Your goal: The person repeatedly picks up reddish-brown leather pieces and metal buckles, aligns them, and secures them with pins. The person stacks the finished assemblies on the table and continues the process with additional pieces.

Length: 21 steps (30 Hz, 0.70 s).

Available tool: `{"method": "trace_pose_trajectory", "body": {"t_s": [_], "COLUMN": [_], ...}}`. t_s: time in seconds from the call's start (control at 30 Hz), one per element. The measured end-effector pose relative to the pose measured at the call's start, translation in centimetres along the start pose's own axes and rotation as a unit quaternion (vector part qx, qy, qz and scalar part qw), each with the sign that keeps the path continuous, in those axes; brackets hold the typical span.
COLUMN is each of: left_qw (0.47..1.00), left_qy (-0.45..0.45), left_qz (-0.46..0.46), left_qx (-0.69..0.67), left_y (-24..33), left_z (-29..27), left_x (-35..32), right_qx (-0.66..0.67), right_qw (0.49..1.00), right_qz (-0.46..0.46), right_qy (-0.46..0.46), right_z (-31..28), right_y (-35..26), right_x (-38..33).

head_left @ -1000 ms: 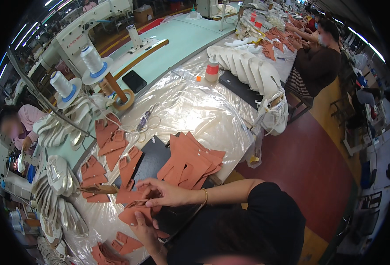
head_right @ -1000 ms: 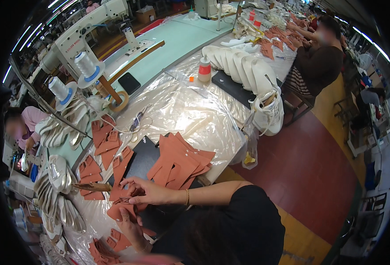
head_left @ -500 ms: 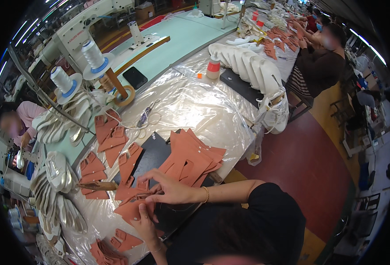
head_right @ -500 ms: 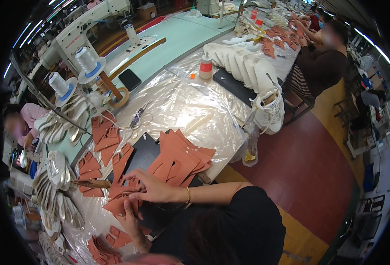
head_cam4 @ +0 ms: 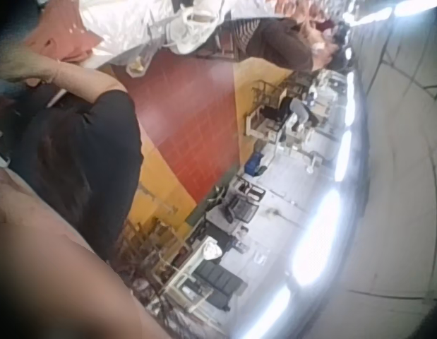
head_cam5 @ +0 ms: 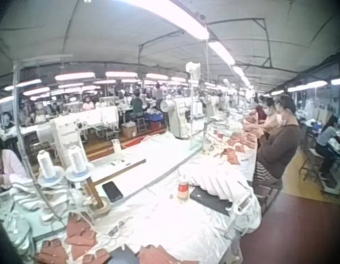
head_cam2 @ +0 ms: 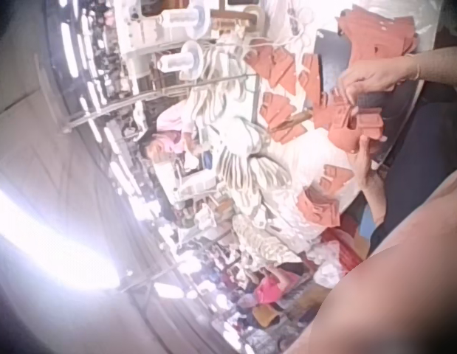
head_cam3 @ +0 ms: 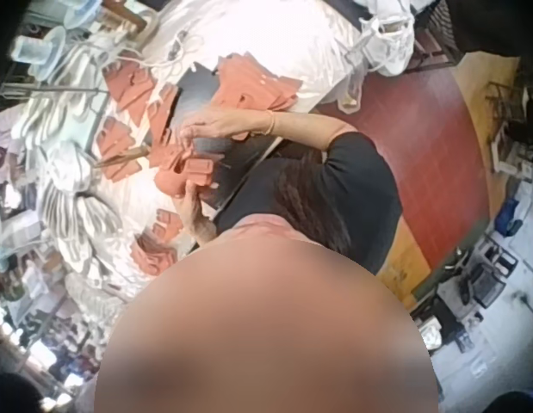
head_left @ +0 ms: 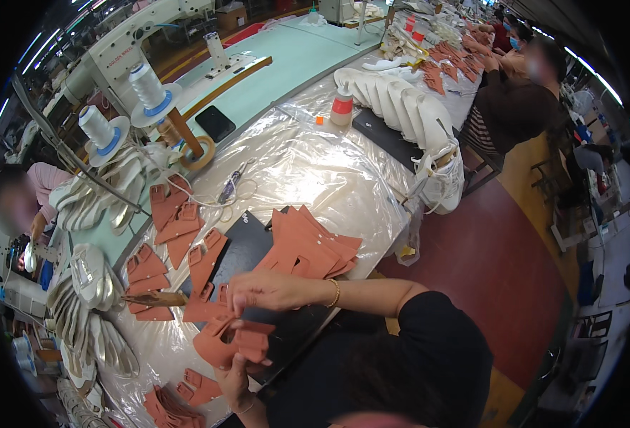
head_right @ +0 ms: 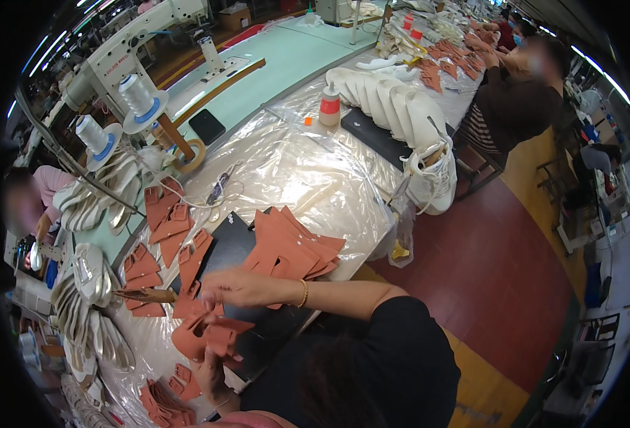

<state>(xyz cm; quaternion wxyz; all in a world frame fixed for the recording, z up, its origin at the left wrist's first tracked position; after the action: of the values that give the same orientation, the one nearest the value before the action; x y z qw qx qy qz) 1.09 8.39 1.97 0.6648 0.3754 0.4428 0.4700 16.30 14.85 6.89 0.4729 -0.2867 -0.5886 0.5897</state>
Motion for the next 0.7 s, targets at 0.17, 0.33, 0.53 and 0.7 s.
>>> {"method": "trace_pose_trajectory", "body": {"t_s": [0.17, 0.33, 0.53, 0.7], "left_qw": [0.994, 0.995, 0.997, 0.952], "left_qy": [0.006, 0.013, -0.001, -0.054], "left_qz": [0.083, 0.102, 0.070, -0.101], "left_qx": [0.070, 0.007, 0.028, 0.283], "left_y": [1.8, 3.3, 2.4, -3.9], "left_z": [-0.6, -0.6, -1.4, -4.3], "left_x": [-1.0, -1.3, -2.5, 0.2], "right_qx": [-0.029, -0.218, -0.414, -0.516], "right_qw": [0.995, 0.952, 0.803, 0.813], "right_qz": [0.020, -0.201, -0.429, -0.246], "right_qy": [-0.089, -0.069, -0.019, -0.109], "right_z": [2.8, 3.6, 3.1, 3.4], "right_y": [0.0, -4.4, -8.8, -0.7], "right_x": [-0.9, -0.8, -4.0, -3.3]}}
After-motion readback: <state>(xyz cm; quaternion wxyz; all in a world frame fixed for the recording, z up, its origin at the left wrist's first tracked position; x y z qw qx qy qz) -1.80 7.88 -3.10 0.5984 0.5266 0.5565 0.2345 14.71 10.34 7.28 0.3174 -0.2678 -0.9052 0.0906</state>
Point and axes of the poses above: each hand's wrist, its own x-axis towards the middle knuckle, its own z-axis out of the palm, y = z × x, the point moved 10 cm from there along x, towards the middle knuckle, and after that the axes turned 7 degrees about y, right-handed, at the moved point
